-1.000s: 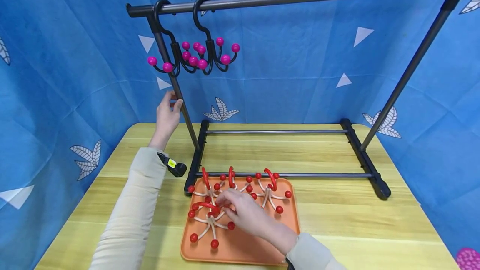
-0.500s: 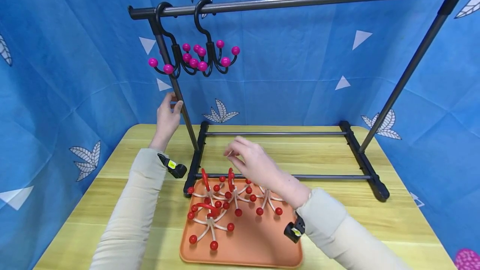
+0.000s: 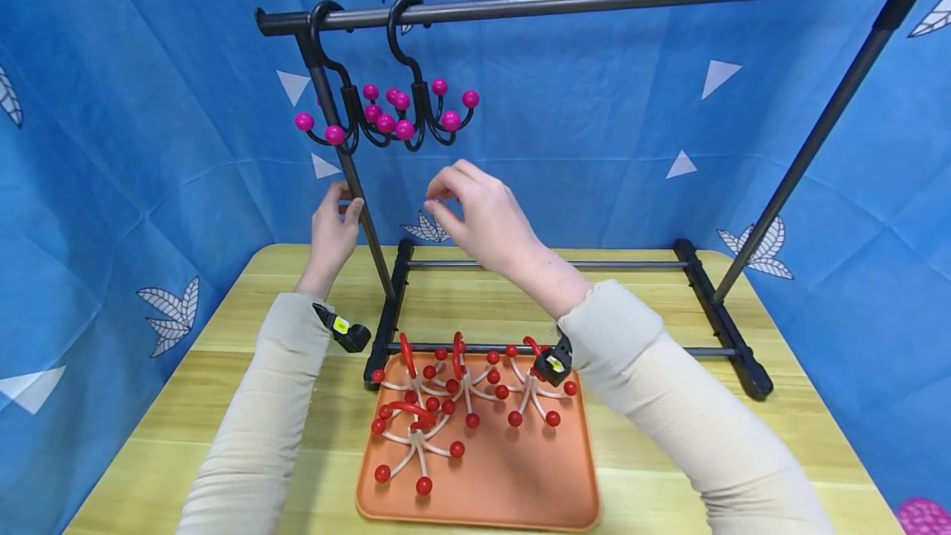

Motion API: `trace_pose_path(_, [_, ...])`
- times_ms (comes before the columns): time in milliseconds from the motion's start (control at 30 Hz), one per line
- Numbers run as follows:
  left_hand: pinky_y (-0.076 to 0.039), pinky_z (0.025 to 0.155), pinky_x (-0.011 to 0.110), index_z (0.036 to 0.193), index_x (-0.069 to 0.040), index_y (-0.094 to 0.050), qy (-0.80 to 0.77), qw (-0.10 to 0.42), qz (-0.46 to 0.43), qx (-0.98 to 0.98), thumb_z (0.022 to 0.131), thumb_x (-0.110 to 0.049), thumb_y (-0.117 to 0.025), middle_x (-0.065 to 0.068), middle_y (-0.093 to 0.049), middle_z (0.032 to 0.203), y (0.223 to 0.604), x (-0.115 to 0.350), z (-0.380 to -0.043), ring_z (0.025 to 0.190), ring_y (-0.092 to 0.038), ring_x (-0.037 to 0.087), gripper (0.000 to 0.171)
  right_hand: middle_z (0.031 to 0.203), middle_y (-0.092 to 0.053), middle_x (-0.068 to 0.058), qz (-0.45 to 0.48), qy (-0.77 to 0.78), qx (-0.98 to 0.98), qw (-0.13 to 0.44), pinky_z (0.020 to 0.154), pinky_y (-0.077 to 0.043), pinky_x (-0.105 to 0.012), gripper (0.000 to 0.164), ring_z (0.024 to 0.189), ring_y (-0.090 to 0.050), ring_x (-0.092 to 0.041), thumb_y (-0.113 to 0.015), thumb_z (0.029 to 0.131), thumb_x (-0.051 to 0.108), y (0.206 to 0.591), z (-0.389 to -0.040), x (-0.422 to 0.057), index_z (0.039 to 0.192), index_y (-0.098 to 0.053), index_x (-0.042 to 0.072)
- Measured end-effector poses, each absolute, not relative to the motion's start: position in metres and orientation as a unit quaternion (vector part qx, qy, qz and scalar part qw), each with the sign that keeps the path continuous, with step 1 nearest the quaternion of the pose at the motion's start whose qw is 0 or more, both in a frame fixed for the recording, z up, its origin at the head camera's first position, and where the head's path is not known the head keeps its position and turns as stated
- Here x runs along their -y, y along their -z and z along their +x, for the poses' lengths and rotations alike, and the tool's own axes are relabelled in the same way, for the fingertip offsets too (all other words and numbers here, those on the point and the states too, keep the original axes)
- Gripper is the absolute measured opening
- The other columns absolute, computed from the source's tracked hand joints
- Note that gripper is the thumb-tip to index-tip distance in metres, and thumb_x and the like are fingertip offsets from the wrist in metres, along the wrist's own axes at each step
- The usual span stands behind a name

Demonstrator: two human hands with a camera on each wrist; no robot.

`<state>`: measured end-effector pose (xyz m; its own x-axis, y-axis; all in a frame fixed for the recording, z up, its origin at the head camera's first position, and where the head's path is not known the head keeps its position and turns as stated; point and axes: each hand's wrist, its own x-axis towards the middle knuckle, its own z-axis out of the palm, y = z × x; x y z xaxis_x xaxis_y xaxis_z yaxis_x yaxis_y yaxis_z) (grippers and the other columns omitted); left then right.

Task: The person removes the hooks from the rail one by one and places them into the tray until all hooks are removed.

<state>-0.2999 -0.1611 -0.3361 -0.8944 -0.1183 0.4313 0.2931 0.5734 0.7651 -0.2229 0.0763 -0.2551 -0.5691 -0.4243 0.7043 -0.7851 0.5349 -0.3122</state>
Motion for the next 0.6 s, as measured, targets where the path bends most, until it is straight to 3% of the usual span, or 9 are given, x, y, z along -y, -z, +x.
trace_pose_path(200, [-0.047,0.081,0.041,0.115,-0.007,-0.05,0.459,0.225,-0.054,0.858,0.096,-0.017,-0.045,0.012,-0.055,0.11,0.336,0.161,-0.3,0.096,-0.055,0.028,0.022,0.093,-0.061,-0.007,0.317,-0.31,0.834,0.329,0.081,-0.047,-0.03,0.015,0.089,-0.057,-0.018,-0.062,0.087,0.018,0.225,-0.239,-0.07,0.093,-0.063,0.005])
trace_pose_path(600, [-0.047,0.081,0.041,0.115,-0.007,-0.049,0.448,0.226,-0.053,0.863,0.096,-0.017,-0.046,0.012,-0.055,0.109,0.337,0.162,-0.3,0.097,-0.056,0.028,0.022,0.118,-0.057,0.001,0.202,-0.387,0.848,0.3,0.089,-0.037,-0.014,0.031,0.109,-0.05,-0.007,-0.058,0.089,0.023,0.175,-0.268,-0.048,0.118,-0.055,0.011])
